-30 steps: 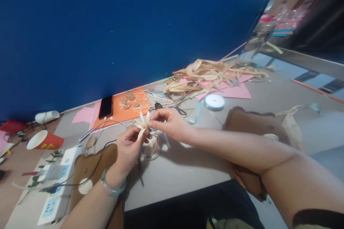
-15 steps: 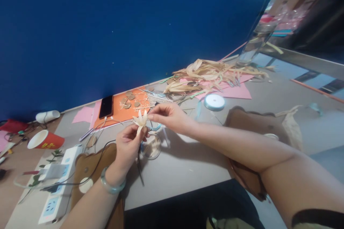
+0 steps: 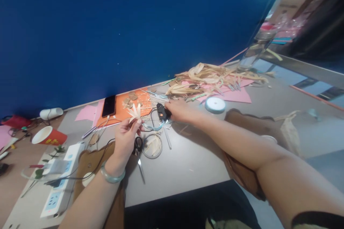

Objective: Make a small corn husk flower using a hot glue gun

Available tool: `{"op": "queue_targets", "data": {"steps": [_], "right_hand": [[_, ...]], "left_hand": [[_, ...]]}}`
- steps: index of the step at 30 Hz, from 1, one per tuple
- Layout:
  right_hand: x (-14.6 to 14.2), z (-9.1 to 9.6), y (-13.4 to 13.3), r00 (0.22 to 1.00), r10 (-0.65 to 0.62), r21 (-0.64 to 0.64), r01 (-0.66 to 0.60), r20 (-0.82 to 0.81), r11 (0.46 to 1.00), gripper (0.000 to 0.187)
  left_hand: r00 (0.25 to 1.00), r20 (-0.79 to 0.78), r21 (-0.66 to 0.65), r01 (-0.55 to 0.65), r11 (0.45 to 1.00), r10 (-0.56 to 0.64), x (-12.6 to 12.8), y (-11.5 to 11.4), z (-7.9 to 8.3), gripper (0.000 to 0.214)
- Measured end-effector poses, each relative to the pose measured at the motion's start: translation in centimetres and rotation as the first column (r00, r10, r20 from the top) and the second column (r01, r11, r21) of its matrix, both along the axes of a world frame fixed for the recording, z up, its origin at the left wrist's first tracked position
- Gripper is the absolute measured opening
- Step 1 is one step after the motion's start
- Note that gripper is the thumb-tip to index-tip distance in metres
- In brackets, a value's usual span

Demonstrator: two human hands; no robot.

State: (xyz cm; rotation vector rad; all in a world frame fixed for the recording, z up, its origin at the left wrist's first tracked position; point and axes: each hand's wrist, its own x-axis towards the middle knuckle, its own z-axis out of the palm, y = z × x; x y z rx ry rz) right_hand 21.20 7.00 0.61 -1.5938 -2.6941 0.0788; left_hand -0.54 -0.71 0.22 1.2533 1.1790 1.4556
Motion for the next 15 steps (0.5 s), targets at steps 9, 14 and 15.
{"op": "queue_targets", "data": {"steps": [9, 14, 15], "right_hand": [[0.3, 0.2, 0.0, 0.981, -0.061, 0.061, 0.074, -0.185, 0.995, 0.030], [0.5, 2.5, -1.0, 0.697, -0.085, 0.004, 0.126, -0.712, 0.992, 0.016], [0.4, 2.8, -1.3, 0.621, -0.065, -0.010, 0.092, -0.781, 0.996, 0.015]], "left_hand": [[0.995, 0.093, -0.012, -0.024, 1.000, 0.025, 0.0, 0.4, 0.3, 0.020], [0.995, 0.099, -0.008, -0.029, 1.000, 0.030, 0.0, 0.3, 0.7, 0.020], [0.995, 0.095, -0.004, -0.032, 0.999, 0.032, 0.0, 0.3, 0.8, 0.020]]}}
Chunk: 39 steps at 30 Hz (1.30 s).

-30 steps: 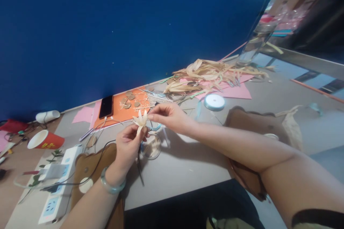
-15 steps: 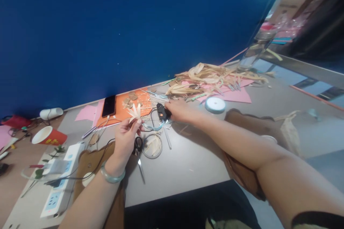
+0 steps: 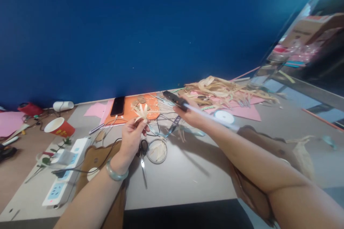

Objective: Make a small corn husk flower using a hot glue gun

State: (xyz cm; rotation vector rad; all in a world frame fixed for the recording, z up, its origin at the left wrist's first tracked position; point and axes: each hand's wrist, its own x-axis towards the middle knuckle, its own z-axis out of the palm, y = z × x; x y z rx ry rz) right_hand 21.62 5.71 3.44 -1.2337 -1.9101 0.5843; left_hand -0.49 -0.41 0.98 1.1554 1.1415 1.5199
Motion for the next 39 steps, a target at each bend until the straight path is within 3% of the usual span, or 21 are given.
{"op": "queue_targets", "data": {"steps": [2, 5, 11, 14, 18, 23, 27, 34, 39], "right_hand": [[-0.1, 0.6, -0.7, 0.981, 0.124, -0.076, -0.136, -0.151, 0.988, 0.022], [-0.2, 1.4, -2.0, 0.915, 0.320, -0.175, -0.367, -0.245, 0.914, 0.032], [-0.5, 2.1, -3.9, 0.842, 0.443, -0.251, -0.521, -0.306, 0.816, 0.033], [-0.6, 2.1, -4.2, 0.843, 0.460, -0.286, -0.531, -0.279, 0.798, 0.033], [-0.7, 2.0, -4.5, 0.853, 0.471, -0.267, -0.519, -0.228, 0.812, 0.031], [-1.0, 1.6, -4.9, 0.907, 0.420, -0.154, -0.417, -0.013, 0.896, 0.031], [-1.2, 1.3, -5.0, 0.918, 0.383, -0.159, -0.365, 0.102, 0.917, 0.032], [-1.1, 1.3, -4.7, 0.900, 0.421, -0.068, -0.416, 0.110, 0.907, 0.031], [-1.1, 1.4, -4.7, 0.895, 0.430, -0.076, -0.424, 0.118, 0.903, 0.031]], "left_hand": [[1.000, -0.011, 0.011, -0.004, 1.000, 0.004, 0.1, -0.1, 0.3, 0.021], [0.999, -0.043, 0.019, -0.010, 1.000, 0.011, 0.1, -0.4, 0.7, 0.020], [0.997, -0.067, 0.034, -0.028, 0.999, 0.030, 0.1, -0.8, 0.9, 0.018], [0.997, -0.074, 0.041, -0.022, 0.999, 0.025, 0.1, -0.8, 0.8, 0.017], [0.997, -0.074, 0.050, -0.012, 0.999, 0.016, 0.1, -0.8, 0.8, 0.017], [0.995, -0.100, 0.067, -0.010, 0.998, 0.016, 0.1, -0.9, 0.7, 0.017], [0.987, -0.157, 0.081, -0.024, 0.996, 0.036, 0.2, -1.2, 1.0, 0.021], [0.972, -0.225, 0.094, -0.040, 0.995, 0.060, 0.4, -1.6, 1.4, 0.026], [0.969, -0.239, 0.099, -0.036, 0.994, 0.059, 0.2, -1.5, 1.2, 0.026]]}}
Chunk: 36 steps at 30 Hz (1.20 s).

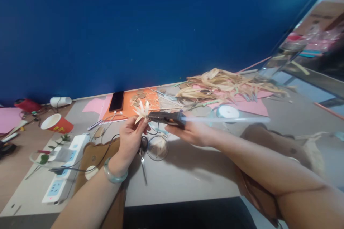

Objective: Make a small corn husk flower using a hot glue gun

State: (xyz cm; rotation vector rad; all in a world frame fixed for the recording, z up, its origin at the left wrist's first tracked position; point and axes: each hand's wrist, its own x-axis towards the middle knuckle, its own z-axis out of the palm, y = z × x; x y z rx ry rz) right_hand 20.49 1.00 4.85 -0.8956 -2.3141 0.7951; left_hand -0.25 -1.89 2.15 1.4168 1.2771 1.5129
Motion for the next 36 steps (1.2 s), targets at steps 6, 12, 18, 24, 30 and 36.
{"op": "queue_targets", "data": {"steps": [6, 12, 18, 24, 30, 36], "right_hand": [[0.0, 0.1, -0.1, 1.000, -0.011, -0.027, 0.011, 0.001, 1.000, 0.032], [-0.1, 0.6, -0.3, 1.000, 0.000, -0.036, 0.001, 0.031, 0.999, 0.032], [-0.1, 0.9, -0.4, 1.000, -0.006, 0.002, 0.006, 0.030, 1.000, 0.031], [-0.1, 0.9, -0.4, 0.999, 0.003, 0.032, -0.004, 0.032, 0.999, 0.030], [-0.2, 0.9, -0.5, 1.000, -0.021, 0.030, 0.021, 0.013, 0.999, 0.026], [-0.3, 1.0, -0.6, 0.999, -0.043, 0.026, 0.042, 0.017, 0.999, 0.025]], "left_hand": [[1.000, -0.002, 0.013, -0.018, 1.000, 0.018, 0.1, 0.0, 0.0, 0.023], [0.999, -0.013, 0.012, -0.042, 0.999, 0.042, 0.2, -0.1, 0.2, 0.026], [0.998, -0.022, -0.012, -0.058, 0.998, 0.058, 0.4, -0.3, 0.6, 0.028], [0.998, -0.024, -0.016, -0.059, 0.998, 0.058, 0.4, -0.3, 0.7, 0.028], [0.998, -0.032, -0.007, -0.062, 0.998, 0.062, 0.3, -0.3, 0.6, 0.030], [0.998, -0.035, -0.009, -0.054, 0.999, 0.054, 0.3, -0.4, 0.8, 0.029]]}}
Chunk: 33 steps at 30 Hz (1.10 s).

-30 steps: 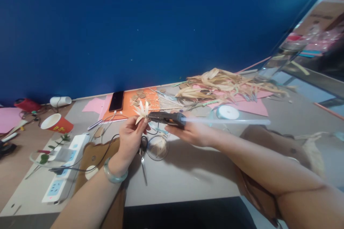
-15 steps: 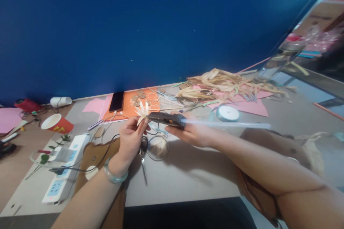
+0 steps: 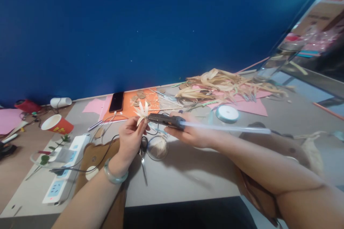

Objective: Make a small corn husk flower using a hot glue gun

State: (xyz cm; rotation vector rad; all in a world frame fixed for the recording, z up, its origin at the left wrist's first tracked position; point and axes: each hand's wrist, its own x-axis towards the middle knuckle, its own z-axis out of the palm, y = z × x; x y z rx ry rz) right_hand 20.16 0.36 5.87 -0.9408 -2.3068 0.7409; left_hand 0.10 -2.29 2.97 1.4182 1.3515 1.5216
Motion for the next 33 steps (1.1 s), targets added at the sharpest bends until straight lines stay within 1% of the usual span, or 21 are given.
{"op": "queue_targets", "data": {"steps": [8, 13, 18, 22, 28, 33], "right_hand": [[0.02, 0.00, -0.08, 1.000, 0.020, -0.012, -0.020, -0.023, 1.000, 0.024], [0.12, 0.00, 0.01, 1.000, 0.004, -0.019, -0.004, 0.014, 1.000, 0.022], [0.20, 0.03, 0.03, 0.999, 0.003, -0.027, -0.004, -0.031, 1.000, 0.024], [0.15, -0.24, 0.02, 0.999, 0.032, -0.046, -0.033, -0.027, 0.998, 0.024], [0.01, -0.71, 0.04, 0.999, 0.017, -0.014, -0.018, -0.045, 1.000, 0.023], [0.05, -0.62, 0.05, 0.999, 0.028, -0.032, -0.029, -0.038, 0.999, 0.024]], "left_hand": [[1.000, 0.006, 0.009, 0.002, 1.000, -0.002, -0.03, 0.05, -0.30, 0.028], [1.000, 0.026, 0.010, 0.005, 1.000, -0.005, -0.01, 0.09, -0.33, 0.027], [0.999, 0.046, 0.002, 0.016, 1.000, -0.016, -0.09, 0.12, -0.56, 0.023], [0.999, 0.041, 0.016, 0.017, 1.000, -0.018, -0.25, 0.26, -0.82, 0.025], [1.000, 0.026, 0.014, 0.017, 1.000, -0.018, -0.26, 0.20, -0.76, 0.026], [1.000, 0.019, 0.017, 0.018, 1.000, -0.018, -0.33, 0.25, -0.89, 0.026]]}}
